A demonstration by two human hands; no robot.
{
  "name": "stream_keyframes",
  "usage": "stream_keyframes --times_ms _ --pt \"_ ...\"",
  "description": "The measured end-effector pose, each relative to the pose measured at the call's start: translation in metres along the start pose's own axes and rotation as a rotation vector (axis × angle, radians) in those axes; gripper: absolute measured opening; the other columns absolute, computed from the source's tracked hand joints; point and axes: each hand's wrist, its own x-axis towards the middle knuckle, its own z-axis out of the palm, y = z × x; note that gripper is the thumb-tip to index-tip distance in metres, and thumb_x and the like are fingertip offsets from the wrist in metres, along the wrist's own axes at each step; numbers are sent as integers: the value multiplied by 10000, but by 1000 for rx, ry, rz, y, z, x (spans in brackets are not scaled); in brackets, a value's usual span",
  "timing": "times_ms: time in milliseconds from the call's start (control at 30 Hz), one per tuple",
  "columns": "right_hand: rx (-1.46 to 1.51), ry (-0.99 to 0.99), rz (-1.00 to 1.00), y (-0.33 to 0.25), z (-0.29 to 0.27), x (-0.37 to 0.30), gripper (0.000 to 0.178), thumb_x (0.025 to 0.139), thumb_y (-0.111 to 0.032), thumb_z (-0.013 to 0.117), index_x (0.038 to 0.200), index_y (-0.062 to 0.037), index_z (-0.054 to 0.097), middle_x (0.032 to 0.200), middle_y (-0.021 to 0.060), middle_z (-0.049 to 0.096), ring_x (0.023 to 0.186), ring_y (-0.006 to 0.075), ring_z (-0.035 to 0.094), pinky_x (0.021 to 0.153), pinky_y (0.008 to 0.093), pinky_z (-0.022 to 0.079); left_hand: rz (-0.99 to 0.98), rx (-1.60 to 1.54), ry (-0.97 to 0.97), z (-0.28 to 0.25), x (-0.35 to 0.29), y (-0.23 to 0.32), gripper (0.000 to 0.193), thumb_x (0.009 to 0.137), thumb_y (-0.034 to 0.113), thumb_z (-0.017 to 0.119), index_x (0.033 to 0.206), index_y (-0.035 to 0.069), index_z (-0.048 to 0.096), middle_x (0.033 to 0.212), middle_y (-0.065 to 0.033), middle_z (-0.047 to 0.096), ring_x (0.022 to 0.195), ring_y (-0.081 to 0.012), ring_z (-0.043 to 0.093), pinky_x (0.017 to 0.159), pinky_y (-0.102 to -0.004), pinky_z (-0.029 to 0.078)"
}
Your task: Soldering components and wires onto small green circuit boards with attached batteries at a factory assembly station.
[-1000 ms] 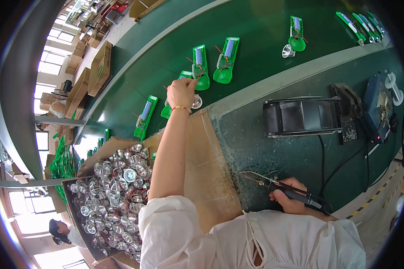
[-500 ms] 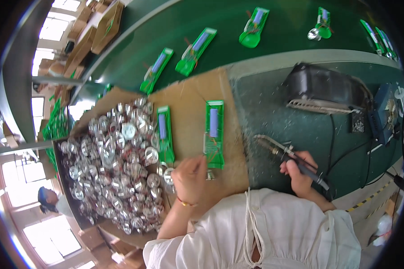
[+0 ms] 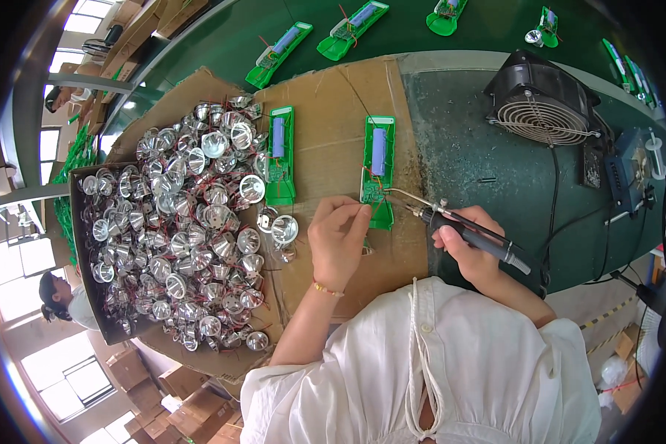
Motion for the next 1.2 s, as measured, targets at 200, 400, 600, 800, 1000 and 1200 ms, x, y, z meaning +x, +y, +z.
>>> stream_keyframes --times_ms 200,400,600,800,1000,1200 --pt "58 14 72 -4 9 2 184 819 -101 622 890 47 537 718 115 642 601 128 618 543 245 509 0 3 12 1 -1 0 94 774 67 669 804 -20 655 845 -68 577 676 -123 555 571 -234 445" --pt "68 9 93 -1 12 5 165 837 -97 587 918 32 521 711 119 622 593 130 599 516 233 481 -12 -40 -9 0 1 -2 84 784 60 666 806 -20 657 855 -48 566 662 -79 532 556 -203 432" --pt "73 56 96 -2 10 2 171 840 -100 586 925 31 515 715 122 623 597 138 605 527 239 492 -8 -67 -24 -1 3 -4 106 776 78 669 809 -22 654 840 -73 576 625 -124 546 536 -233 432" --pt "73 102 82 -8 -1 -2 178 835 -86 598 925 45 517 712 117 624 601 131 600 534 242 498 -34 -88 -49 -3 3 -1 95 784 69 665 810 -22 654 850 -57 569 649 -95 532 550 -215 426" --pt "87 133 76 -4 -10 -6 176 834 -86 592 925 45 517 706 119 623 591 131 598 524 236 490 -46 -79 -60 -4 4 0 77 786 54 661 801 -21 656 847 -40 567 674 -70 524 560 -196 420" --pt "85 163 100 -1 -21 -6 187 834 -102 593 926 44 519 708 122 622 596 135 599 526 242 493 -34 -87 -59 -8 6 0 89 797 52 635 830 -29 650 880 -75 591 707 -100 566 577 -208 447"
